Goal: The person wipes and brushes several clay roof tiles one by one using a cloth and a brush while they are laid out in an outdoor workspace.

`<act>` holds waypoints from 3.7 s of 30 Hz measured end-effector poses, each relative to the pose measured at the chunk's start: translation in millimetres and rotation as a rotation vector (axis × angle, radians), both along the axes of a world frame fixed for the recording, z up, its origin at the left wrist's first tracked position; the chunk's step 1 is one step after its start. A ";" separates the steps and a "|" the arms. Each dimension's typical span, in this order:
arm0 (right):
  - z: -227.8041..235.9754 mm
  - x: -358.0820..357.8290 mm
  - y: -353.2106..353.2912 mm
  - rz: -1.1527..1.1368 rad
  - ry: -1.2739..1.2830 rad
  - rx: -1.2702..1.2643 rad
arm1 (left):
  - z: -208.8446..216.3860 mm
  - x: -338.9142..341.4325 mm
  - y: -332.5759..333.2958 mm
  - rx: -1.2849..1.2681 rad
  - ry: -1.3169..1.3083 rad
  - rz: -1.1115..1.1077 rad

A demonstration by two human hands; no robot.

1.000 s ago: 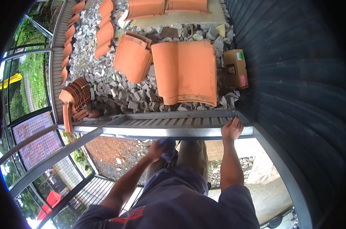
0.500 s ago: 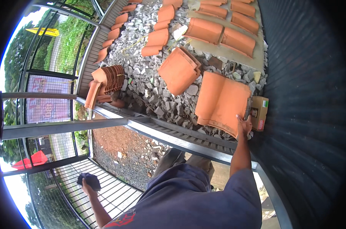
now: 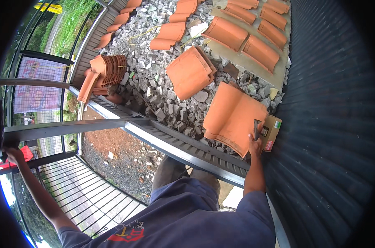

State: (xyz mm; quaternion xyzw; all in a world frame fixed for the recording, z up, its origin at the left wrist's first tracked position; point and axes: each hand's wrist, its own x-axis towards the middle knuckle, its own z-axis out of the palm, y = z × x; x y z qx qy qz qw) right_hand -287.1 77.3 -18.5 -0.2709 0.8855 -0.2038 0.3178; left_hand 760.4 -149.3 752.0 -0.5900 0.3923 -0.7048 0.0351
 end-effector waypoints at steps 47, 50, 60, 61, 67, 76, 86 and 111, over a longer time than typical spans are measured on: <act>130.3 280.2 -614.8 1.965 0.107 -0.011 | -460.0 -193.8 26.2 -0.543 1.190 -0.113; 83.7 283.8 -665.8 2.035 0.173 0.205 | -462.7 -197.2 27.2 -0.522 1.192 -0.062; -34.2 242.8 -726.6 1.930 0.247 0.243 | -462.5 -199.2 28.9 -0.445 1.172 0.055; -35.7 243.7 -726.4 1.917 0.241 0.181 | -463.1 -200.0 28.6 -0.431 1.171 0.059; -19.5 256.7 -739.2 1.580 0.455 -0.057 | -469.5 -197.2 20.1 -0.391 1.194 0.033; 64.7 278.7 -510.2 0.961 -0.034 0.028 | -472.6 -185.5 5.7 -0.365 1.218 -0.085; 109.9 222.1 -73.5 0.728 -0.108 0.353 | -459.9 -170.1 5.9 -0.364 1.164 -0.245; -51.3 186.9 159.1 -0.227 0.647 0.020 | -757.2 -840.4 -112.5 1.243 1.779 -1.359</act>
